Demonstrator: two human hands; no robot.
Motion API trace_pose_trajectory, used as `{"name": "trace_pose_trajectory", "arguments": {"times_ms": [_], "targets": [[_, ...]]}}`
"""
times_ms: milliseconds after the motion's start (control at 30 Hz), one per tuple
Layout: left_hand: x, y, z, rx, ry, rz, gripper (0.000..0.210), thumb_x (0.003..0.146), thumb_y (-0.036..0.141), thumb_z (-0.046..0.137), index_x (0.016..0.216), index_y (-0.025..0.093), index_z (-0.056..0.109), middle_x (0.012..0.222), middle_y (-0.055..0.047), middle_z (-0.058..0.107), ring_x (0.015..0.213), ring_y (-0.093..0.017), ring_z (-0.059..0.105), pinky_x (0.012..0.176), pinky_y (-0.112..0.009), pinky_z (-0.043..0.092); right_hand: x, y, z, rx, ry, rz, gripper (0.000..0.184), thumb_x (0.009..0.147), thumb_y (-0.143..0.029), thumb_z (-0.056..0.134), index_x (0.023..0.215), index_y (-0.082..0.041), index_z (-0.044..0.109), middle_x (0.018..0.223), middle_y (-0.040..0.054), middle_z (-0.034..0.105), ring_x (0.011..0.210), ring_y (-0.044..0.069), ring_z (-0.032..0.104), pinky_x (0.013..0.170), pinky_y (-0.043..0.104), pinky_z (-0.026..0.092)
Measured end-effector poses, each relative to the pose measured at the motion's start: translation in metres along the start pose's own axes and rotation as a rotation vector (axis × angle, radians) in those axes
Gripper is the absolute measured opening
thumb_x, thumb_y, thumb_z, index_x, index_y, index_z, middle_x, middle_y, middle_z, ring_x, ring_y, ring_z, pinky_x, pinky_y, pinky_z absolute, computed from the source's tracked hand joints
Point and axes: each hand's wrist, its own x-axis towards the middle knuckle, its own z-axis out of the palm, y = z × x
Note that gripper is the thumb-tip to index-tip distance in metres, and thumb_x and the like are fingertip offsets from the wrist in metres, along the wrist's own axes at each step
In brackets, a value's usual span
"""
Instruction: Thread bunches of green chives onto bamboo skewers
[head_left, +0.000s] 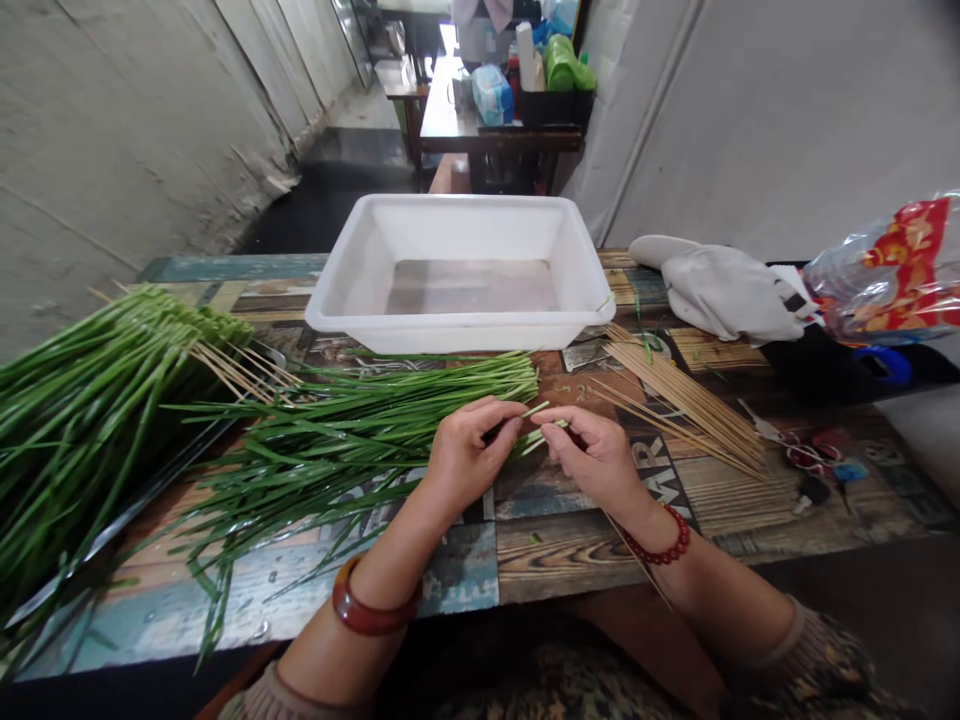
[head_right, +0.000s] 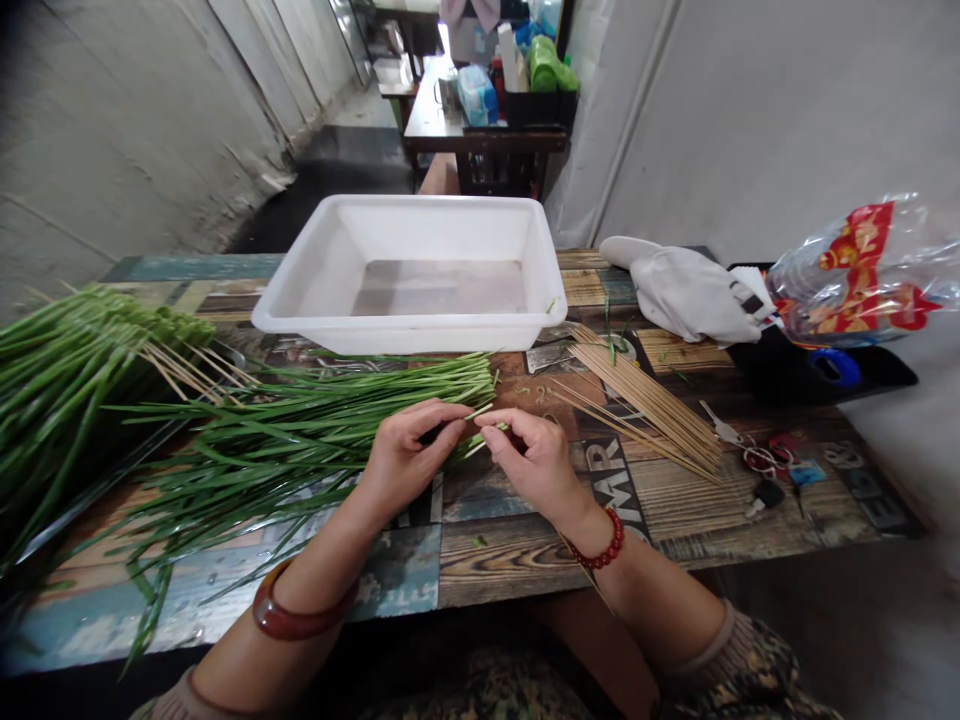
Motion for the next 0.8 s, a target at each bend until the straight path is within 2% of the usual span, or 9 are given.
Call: {"name": "trace_pose_trajectory", "arguments": {"times_ms": [800], "targets": [[-0.0019,-0.0035,0.0018,0.072,-0.003,0.074,0.014,0.088,0.019,0.057,0.090,0.018,0.071,0.076,-0.003,0.069,0.068,-0.012,0.061,0.063,-0.022,0.047,0.0014,0.0025,-0.0002,-0.014,-0.022,0.011,0.024,0.089,-0.035,0.054,0.094,-0.018,0.071,0.060,-0.0007,0.062,0.047,0.010,0.054,0.041,0.019,0.037]]}}
